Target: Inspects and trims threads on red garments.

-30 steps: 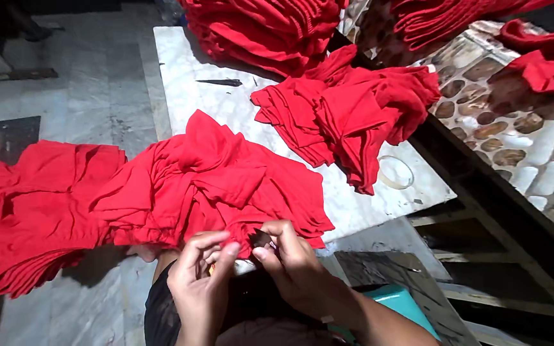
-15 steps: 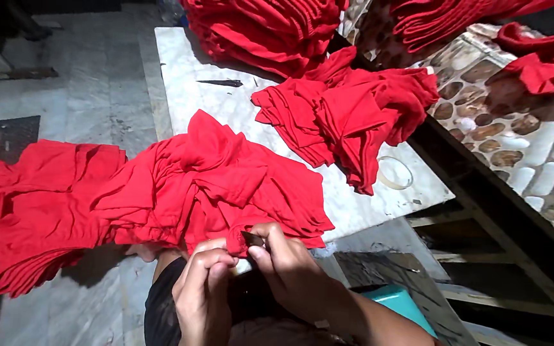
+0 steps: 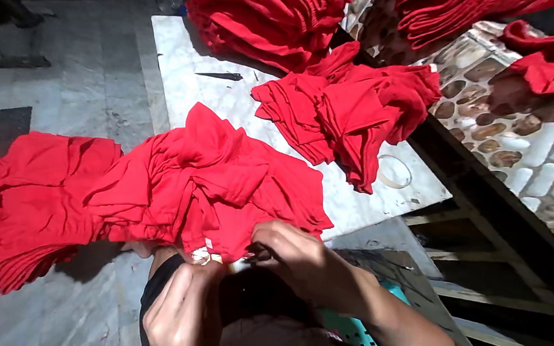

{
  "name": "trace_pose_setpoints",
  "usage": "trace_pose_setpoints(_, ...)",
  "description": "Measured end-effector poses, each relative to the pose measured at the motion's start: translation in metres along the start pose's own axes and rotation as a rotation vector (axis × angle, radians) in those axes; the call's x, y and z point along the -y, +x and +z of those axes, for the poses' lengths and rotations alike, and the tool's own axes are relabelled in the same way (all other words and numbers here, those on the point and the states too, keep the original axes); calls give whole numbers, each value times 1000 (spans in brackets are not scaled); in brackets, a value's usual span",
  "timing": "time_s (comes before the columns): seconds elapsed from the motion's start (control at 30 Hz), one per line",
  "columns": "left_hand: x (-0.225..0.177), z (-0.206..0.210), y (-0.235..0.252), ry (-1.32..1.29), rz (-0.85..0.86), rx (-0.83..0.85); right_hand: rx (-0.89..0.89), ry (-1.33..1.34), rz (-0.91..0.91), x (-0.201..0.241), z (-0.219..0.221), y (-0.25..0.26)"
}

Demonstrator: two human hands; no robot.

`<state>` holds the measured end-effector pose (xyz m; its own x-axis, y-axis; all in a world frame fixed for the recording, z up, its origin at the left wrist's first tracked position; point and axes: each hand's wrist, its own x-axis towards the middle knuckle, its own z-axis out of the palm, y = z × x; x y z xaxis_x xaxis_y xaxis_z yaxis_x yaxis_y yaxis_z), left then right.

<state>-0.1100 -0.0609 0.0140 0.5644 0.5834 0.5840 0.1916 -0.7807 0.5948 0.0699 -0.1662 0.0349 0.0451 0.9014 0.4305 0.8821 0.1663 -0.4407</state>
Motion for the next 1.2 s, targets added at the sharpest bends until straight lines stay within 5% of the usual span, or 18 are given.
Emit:
trace_pose_setpoints(0.37,-2,6,1,-213,57,-16,-132,-254,-54,1,11,8)
trace_pose_setpoints(0.57,25,4,2,-11,-184,70,-176,60,56,3,6,2)
trace_pose_setpoints(0.63,30,16,2,-63,-234,71,-18,341,112,12,-1,-3)
trace_pose_setpoints(0.73,20,18,11,-480,-187,8,446,549,139,25,-11,2)
trace_pose_setpoints(0.8,11,8,24,-707,-172,29,346,467,41,19,-12,7)
trace_pose_setpoints(0.9,15,7,34,-553,-184,-20,86,477,-14,-1,-21,17)
trace_pose_setpoints(1.0,31,11,28,-398,-299,-12,178,529,-24,-4,-30,16)
trace_pose_setpoints(1.2,35,26,4,-508,-378,125,180,435,17,-6,-19,8)
